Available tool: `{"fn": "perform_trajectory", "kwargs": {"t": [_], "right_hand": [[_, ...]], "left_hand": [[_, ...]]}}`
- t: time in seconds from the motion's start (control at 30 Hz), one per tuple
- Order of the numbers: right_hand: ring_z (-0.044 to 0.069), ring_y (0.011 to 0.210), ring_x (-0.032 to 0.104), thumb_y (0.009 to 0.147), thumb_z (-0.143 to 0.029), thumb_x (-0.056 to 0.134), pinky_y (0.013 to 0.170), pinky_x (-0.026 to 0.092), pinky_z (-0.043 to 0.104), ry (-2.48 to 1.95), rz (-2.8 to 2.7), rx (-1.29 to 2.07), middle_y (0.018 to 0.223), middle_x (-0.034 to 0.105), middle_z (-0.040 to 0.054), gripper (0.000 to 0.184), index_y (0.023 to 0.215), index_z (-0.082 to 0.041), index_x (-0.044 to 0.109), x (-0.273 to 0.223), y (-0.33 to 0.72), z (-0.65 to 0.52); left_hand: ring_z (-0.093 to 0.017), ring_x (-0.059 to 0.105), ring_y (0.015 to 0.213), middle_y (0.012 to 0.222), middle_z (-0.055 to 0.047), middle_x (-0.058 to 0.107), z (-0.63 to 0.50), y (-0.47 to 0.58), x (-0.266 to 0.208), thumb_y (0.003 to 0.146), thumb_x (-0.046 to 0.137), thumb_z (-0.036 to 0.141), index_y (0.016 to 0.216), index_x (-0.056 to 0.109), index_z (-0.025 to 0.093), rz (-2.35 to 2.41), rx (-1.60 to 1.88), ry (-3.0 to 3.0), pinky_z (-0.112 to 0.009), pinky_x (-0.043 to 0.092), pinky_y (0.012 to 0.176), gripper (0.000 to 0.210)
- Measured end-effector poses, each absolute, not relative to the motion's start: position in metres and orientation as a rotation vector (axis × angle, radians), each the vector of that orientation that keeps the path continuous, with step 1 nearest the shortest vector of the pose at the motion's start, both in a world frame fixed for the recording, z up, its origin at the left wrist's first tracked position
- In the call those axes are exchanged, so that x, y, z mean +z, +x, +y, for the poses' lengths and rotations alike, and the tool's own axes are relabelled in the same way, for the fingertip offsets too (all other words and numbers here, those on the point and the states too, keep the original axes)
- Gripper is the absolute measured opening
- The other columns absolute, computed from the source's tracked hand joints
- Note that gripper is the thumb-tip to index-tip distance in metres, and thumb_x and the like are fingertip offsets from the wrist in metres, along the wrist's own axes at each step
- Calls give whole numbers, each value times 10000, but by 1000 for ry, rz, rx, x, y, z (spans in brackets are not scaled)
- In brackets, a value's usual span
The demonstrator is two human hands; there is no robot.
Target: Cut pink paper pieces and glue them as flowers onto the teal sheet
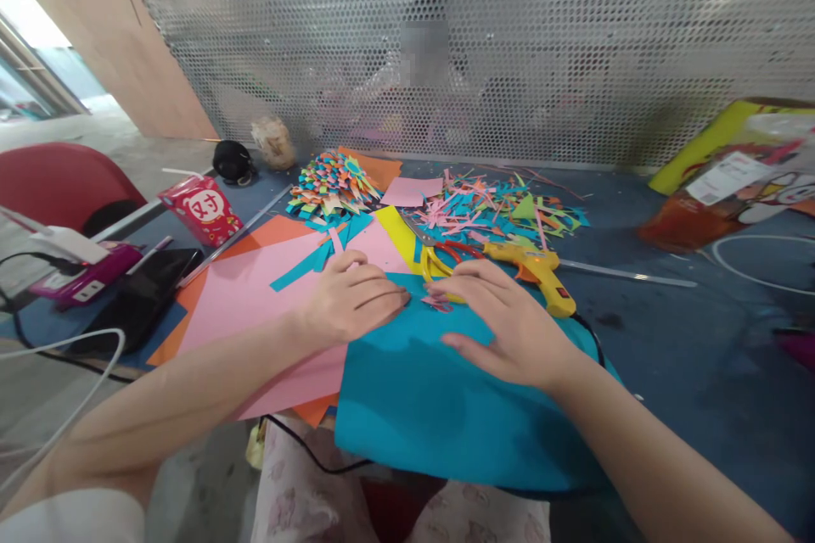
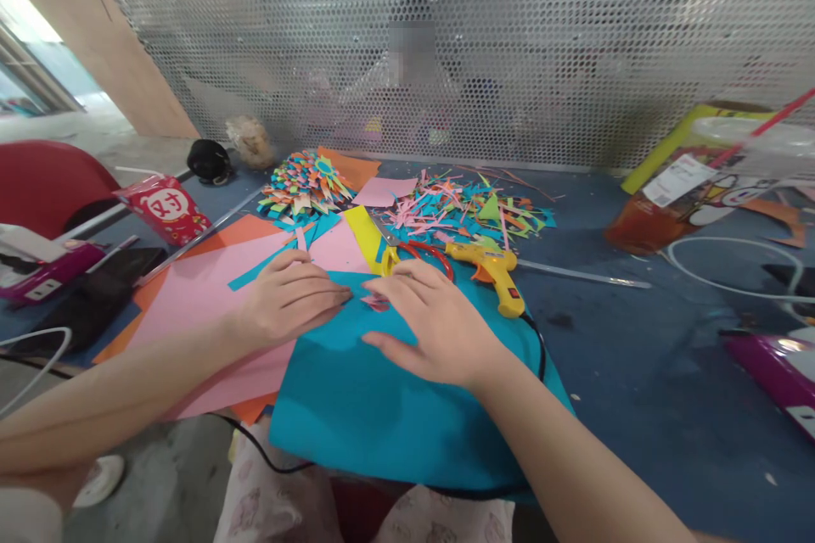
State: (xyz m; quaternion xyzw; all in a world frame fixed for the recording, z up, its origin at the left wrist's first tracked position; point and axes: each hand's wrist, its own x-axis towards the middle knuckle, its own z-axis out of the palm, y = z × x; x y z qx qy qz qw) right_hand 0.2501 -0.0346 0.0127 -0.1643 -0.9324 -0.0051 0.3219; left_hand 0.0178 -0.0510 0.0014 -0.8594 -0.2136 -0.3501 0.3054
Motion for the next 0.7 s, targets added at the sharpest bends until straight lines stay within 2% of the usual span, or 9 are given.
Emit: {"fn": "perform_trajectory", "kwargs": {"t": [0.17, 0.3, 0.57, 0.7], "right_hand": [[225, 875, 570, 891, -256, 521, 753, 497, 382, -620, -2223, -64, 882, 642, 63, 163, 1046, -208, 514, 13, 251, -30], [210, 803, 591, 875, -188, 535, 701, 487, 357, -720, -2145, -98, 801, 620, 33, 152, 1020, -232, 527, 10, 249, -26], [184, 712, 610, 881, -241, 526, 602, 480, 295, -895, -2125, -32, 791, 640, 33, 70, 939, -230, 563, 5, 250, -22], [178, 699, 610, 879, -257, 494, 558, 467, 270, -940, -2139, -21, 784, 650, 40, 111, 944, -212, 572, 6, 249, -22]], "left_hand": [[-106, 624, 657, 731, 47, 716, -48, 17, 2, 857, 589, 223, 877, 605, 191, -622, -932, -2231, -307, 443, 707, 41], [-102, 628, 684, 763, 53, 723, -46, 16, 1, 877, 552, 214, 845, 618, 212, -649, -923, -2257, -301, 437, 691, 73], [-102, 617, 675, 729, 29, 718, -42, 15, -5, 828, 625, 227, 780, 625, 173, -642, -970, -2242, -284, 422, 679, 72], [-93, 617, 667, 724, 37, 717, -39, 15, -7, 846, 603, 256, 782, 624, 183, -631, -1000, -2229, -271, 414, 674, 99]]}}
